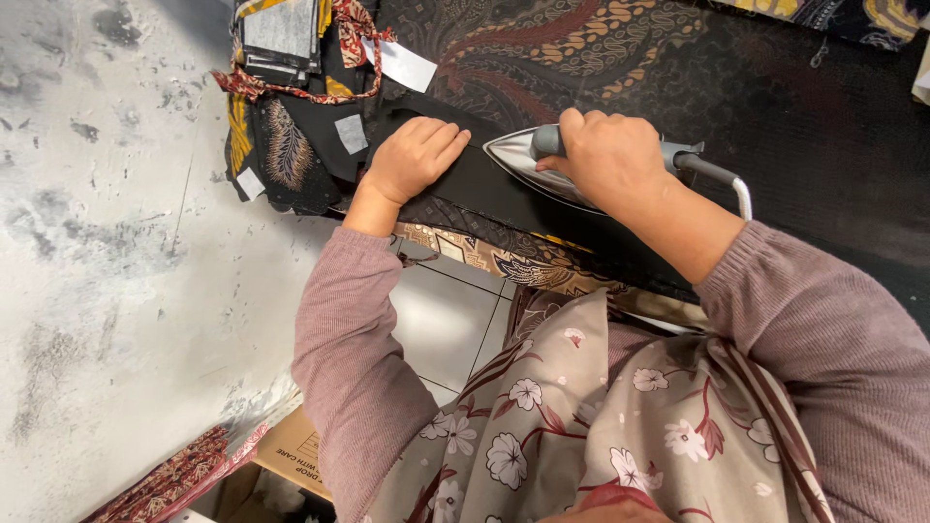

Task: The person irons a dark patterned fabric on a table, then folds it and places it aside. They then handle a lighter patterned fabric, folding it and stacking it with other folded pieces. A second person assists by folding a different fabric nearby.

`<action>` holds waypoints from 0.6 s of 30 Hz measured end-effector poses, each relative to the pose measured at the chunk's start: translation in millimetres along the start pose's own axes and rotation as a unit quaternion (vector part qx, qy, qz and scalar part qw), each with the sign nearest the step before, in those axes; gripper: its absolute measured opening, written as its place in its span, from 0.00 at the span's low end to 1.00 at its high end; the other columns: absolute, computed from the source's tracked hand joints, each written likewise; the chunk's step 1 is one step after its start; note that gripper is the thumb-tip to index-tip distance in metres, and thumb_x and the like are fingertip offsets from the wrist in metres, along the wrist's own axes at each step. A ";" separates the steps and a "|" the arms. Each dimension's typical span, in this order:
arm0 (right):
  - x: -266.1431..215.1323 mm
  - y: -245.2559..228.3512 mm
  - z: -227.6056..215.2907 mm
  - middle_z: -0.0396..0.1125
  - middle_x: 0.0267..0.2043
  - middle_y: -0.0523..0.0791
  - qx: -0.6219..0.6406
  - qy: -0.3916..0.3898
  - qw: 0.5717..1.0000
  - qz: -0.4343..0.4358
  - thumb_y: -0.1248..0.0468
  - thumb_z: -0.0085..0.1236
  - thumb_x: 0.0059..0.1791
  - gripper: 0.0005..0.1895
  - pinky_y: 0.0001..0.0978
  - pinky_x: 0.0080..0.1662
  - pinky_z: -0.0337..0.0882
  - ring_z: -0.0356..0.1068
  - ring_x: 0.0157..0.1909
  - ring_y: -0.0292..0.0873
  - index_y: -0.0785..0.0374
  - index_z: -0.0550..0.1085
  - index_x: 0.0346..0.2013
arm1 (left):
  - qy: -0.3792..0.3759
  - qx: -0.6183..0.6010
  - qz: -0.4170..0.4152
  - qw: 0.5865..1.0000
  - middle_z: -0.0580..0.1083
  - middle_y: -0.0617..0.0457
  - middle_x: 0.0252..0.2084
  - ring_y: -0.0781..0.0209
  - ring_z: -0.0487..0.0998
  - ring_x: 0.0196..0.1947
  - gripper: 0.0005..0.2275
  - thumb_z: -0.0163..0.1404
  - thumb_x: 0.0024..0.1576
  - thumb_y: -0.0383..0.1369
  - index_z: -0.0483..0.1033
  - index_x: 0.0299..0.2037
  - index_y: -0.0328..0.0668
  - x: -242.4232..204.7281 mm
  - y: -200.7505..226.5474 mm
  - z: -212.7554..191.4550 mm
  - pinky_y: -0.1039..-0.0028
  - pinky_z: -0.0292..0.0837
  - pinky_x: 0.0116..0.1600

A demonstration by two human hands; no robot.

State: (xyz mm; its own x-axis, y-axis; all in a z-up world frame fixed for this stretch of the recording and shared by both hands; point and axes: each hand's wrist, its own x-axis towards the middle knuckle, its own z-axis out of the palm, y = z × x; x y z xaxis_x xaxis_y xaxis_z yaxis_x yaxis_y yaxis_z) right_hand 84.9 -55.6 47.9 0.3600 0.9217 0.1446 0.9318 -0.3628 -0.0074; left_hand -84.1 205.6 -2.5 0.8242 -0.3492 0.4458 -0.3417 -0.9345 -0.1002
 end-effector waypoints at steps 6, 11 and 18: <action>18.0 -12.7 0.9 0.71 0.25 0.49 0.030 -0.020 0.999 0.024 0.35 0.63 0.45 0.32 0.39 0.25 0.71 0.74 0.25 0.50 0.63 0.71 0.32 | 0.007 0.021 0.006 1.000 0.75 0.54 0.45 0.58 0.77 0.48 0.09 0.54 0.57 0.28 0.78 0.47 0.38 -5.3 -5.2 -0.8 0.69 0.73 0.55; 30.0 -19.4 4.1 0.71 0.24 0.49 0.037 -0.017 0.999 0.020 0.35 0.64 0.45 0.32 0.39 0.26 0.72 0.74 0.24 0.51 0.63 0.72 0.33 | 0.026 0.026 -0.018 0.999 0.76 0.53 0.47 0.58 0.77 0.50 0.10 0.54 0.54 0.29 0.78 0.46 0.40 -12.9 -19.2 -2.4 0.68 0.73 0.57; 55.7 -34.3 13.0 0.71 0.24 0.50 0.053 -0.020 0.998 0.019 0.36 0.64 0.46 0.32 0.40 0.26 0.72 0.74 0.24 0.52 0.64 0.71 0.33 | -0.001 0.082 -0.062 0.995 0.76 0.54 0.45 0.59 0.76 0.46 0.08 0.55 0.57 0.28 0.79 0.46 0.39 -34.0 -30.8 -1.1 0.68 0.72 0.54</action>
State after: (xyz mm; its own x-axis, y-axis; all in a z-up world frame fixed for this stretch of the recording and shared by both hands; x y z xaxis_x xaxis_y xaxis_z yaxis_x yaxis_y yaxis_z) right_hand 73.6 9.9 43.4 0.3956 0.9127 0.1024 0.9159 -0.3837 -0.1180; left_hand -102.1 246.3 -13.5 0.8569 -0.2297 0.4615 -0.1582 -0.9692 -0.1887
